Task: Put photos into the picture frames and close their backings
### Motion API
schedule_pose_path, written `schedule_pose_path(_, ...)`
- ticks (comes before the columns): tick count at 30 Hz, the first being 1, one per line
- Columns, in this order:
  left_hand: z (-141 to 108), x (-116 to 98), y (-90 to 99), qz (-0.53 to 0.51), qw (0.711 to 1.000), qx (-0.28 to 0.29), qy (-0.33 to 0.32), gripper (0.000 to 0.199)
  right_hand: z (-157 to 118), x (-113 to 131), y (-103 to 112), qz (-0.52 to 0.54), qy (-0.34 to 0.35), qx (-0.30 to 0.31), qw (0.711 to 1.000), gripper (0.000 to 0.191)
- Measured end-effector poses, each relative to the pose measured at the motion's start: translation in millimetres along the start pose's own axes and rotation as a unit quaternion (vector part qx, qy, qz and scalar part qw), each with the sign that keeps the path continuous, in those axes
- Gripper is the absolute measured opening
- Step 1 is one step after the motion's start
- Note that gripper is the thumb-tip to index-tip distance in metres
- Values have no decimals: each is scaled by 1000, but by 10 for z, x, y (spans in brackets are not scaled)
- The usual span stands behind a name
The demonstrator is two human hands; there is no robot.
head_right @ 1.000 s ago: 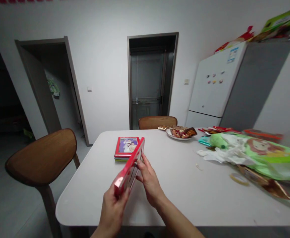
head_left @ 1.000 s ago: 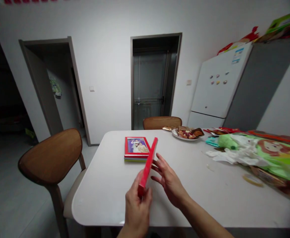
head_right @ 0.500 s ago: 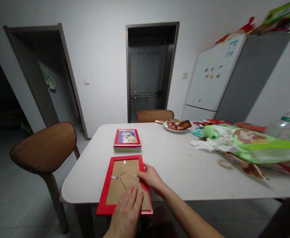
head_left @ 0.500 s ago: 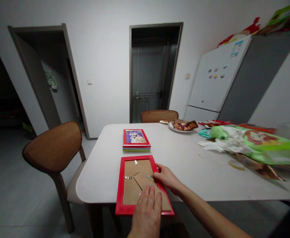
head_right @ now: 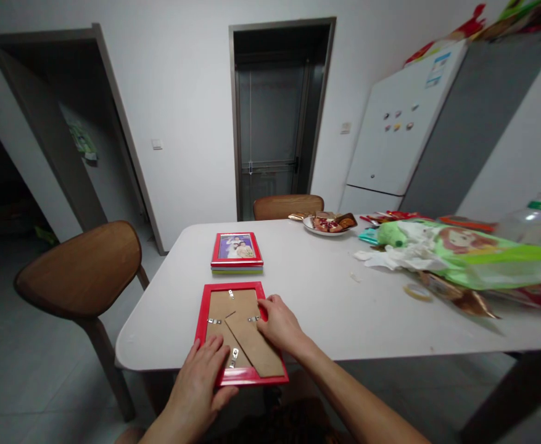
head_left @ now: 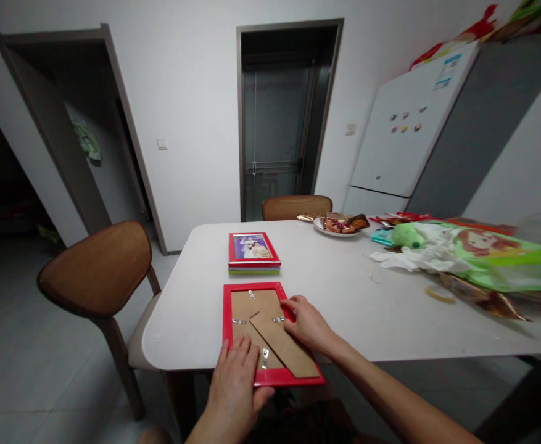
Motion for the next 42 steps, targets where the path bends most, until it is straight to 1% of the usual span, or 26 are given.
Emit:
schedule_pose_path(3,-13,-3,15,-15,999,-4,-30,39,-22,90,-1,-31,35,0,999,32)
schedule_pose_path(6,-8,-15,24,-26,998,-21,-52,30,-13,133,-22,-66,33,-1,997,25)
schedule_pose_path(10,-27,6,53,-36,996,-48,-66,31,-37,165,9,-92,16,-14,996,27)
schedule_pose_path(12,-45,45,64,-46,995,-61,-66,34,-109,230,69,-92,33,-24,995,29)
schedule_pose_path(13,-53,69,68,-53,994,-67,-66,35,-166,291,97,-86,57,-25,994,29)
schedule_pose_path(14,-59,95,71,-60,993,-73,-65,37,-238,373,105,-73,93,-12,993,29)
schedule_pose_path(15,-62,120,72,-66,992,-79,-66,38,-324,468,88,-56,139,18,988,28)
schedule_pose_path(17,-62,162,70,-79,991,-89,-65,39,-508,641,12,-19,222,99,970,24)
schedule_pose_path(18,-59,180,67,-83,990,-92,-63,39,-580,702,-22,-4,247,130,960,21)
schedule_pose_path(19,-56,192,62,-87,990,-94,-60,39,-624,743,-45,5,259,144,955,19)
schedule_pose_path(20,-51,200,55,-90,990,-94,-58,39,-643,768,-57,10,262,142,954,18)
schedule_pose_path(24,-42,193,27,-95,990,-89,-55,36,-628,794,-92,14,250,100,963,13)
schedule_pose_path(27,-50,179,26,-98,989,-95,-54,40,-585,786,-100,16,229,76,970,12)
schedule_pose_path(30,-59,161,26,-101,988,-98,-60,46,-488,810,-113,32,207,69,975,17)
schedule_pose_path(32,-63,159,22,-100,988,-98,-60,47,-376,851,-142,39,185,60,980,22)
schedule_pose_path(36,-62,172,20,-97,989,-102,-55,49,-148,1003,-291,-7,155,35,987,23)
schedule_pose_path(39,-51,170,23,-99,989,-100,-53,51,-58,1110,-394,-50,150,13,987,22)
schedule_pose_path(42,-44,162,30,-102,989,-96,-53,49,-4,1108,-433,-64,132,5,989,23)
Point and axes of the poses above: each hand's wrist, its own z-axis towards the middle knuckle, its own y-axis out of the back of the hand, x = y × z, the point moved 8 cm from there along z, towards the middle knuckle, and after that the axes turned 14 degrees about -y, right-handed, at the moved point
